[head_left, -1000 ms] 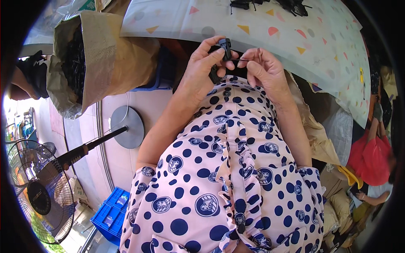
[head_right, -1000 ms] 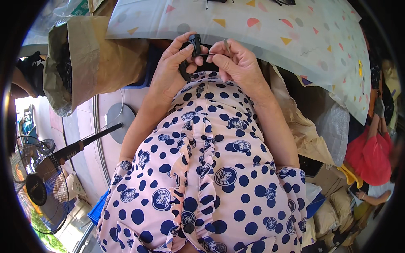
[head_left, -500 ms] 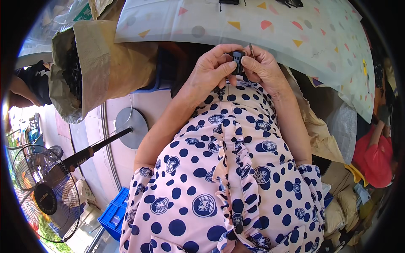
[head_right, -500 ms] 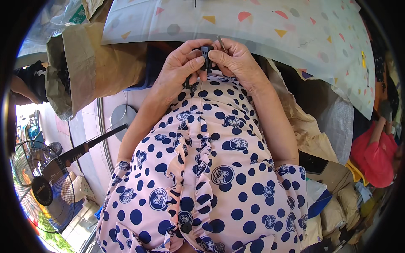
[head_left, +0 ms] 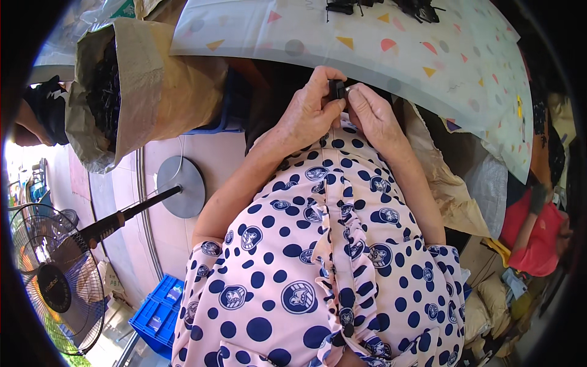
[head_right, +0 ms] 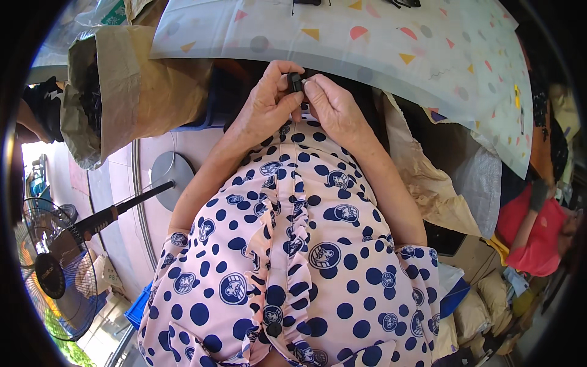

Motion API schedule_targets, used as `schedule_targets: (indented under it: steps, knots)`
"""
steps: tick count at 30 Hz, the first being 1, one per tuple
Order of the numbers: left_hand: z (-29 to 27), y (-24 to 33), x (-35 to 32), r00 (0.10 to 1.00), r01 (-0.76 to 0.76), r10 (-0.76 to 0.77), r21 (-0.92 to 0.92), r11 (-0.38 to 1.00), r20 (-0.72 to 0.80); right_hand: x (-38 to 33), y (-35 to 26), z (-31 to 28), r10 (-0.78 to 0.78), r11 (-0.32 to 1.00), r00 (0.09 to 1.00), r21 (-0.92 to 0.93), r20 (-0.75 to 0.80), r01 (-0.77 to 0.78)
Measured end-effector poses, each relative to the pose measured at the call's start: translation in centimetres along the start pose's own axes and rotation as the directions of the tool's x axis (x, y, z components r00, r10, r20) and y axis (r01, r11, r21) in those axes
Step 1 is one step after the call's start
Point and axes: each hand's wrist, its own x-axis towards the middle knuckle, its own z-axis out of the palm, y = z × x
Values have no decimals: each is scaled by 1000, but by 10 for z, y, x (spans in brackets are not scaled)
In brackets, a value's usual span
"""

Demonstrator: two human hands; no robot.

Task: Manually sorting or inspecting small black plastic components at a workbench.

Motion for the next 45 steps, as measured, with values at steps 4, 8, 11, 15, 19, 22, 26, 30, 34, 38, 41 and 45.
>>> schedule_targets:
  steps: [4,8,11,15,19,22,26,30,34,38,41,45]
  knots:
    - [-4,-7,-1,999,-26,26,3,1000,-35,4,6,2,-24,988,999,-150,30,29]
    - [-7,-11,-4,998,-26,27,29,999,-56,10,13,7,-66,968,997,-239,38,73]
    - [-9,-15,-6,987,-95,123,240,966,-104,9,6,15,-78,932,996,-352,35,86]
    - [-10,-2,-7,976,-47,126,394,918,-177,19,10,23,-81,962,997,-264,-6,76]
    - [-22,7,-10,957,-46,163,425,904,-242,31,4,26,-94,959,993,-262,66,108]
    - [-45,37,-11,865,-56,366,658,751,-344,60,-7,4,-174,948,979,-251,109,196]
    - [-144,90,-23,557,77,577,729,680,-598,105,-34,-41,-360,602,930,-779,-66,178]
    - [-236,122,-42,566,400,595,821,407,-571,138,-26,-66,-415,212,909,-976,-37,57]
    - [-316,92,-53,762,500,397,854,141,-512,148,-27,-69,-328,143,945,-987,15,65]
    - [-315,87,-47,826,551,131,834,21,-549,153,-21,-82,-370,185,927,-974,57,133]
    - [-282,111,-37,775,540,470,828,-150,-421,146,-20,-89,-415,374,909,-904,39,209]
    - [-182,110,-7,738,92,449,734,673,-503,114,-34,-75,-413,623,909,-713,48,321]
